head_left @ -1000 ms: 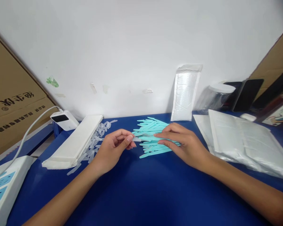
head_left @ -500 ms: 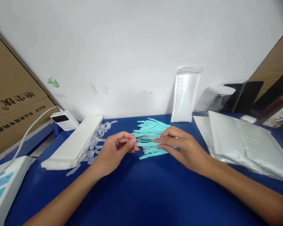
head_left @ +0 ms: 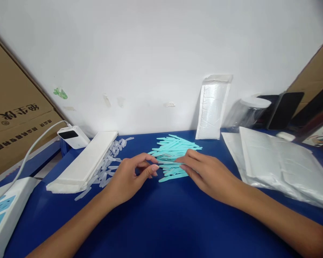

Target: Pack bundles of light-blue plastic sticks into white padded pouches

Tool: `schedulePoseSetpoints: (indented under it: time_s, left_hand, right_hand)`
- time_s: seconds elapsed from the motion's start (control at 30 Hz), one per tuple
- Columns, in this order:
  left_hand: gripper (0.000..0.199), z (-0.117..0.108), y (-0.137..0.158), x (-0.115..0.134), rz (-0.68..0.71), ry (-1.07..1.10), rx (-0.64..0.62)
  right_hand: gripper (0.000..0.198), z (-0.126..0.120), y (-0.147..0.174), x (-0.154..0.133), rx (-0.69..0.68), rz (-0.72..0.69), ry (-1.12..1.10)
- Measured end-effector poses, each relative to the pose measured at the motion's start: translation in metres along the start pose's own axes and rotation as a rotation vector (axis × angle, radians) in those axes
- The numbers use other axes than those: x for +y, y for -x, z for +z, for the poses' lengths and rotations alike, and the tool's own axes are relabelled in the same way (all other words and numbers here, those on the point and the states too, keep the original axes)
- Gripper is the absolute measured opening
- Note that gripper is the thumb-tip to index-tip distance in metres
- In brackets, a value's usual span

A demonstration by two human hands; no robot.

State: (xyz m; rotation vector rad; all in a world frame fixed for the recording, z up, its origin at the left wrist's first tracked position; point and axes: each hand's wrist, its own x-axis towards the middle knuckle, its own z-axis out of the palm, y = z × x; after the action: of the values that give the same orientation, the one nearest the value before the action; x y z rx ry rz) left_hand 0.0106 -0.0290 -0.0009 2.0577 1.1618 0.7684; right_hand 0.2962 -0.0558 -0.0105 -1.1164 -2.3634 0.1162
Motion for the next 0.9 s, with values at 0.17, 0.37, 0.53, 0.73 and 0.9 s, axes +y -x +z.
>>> schedulePoseSetpoints:
  time_s: [0.17, 0.37, 0.53, 0.73, 0.9]
  left_hand:
    - [0.030, -0.051, -0.009, -0.015, 0.053, -0.523, 0.020]
    - [0.034, -0.099, -0.013, -0.037, -0.055, -0.518, -0.101]
    - [0.037, -0.099, -0.011, -0.041, -0.029, -0.452, -0.196]
    - [0.025, -0.089, -0.012, -0.040, -0.015, -0.422, -0.301]
    - [0.025, -0.063, -0.013, -0.031, -0.029, -0.338, -0.240]
  right_hand:
    - [0.022, -0.006, -0.002, 0.018, -0.156, 0.126, 0.033]
    - [0.008, -0.010, -0.004, 0.029, -0.237, 0.165, -0.067]
    - [0.021, -0.008, -0.004, 0.027, -0.233, 0.125, -0.031]
    - [0.016, -0.010, -0.004, 0.024, -0.120, 0.154, -0.056]
    - [0.015, -0.012, -0.007, 0.018, -0.139, 0.244, -0.294]
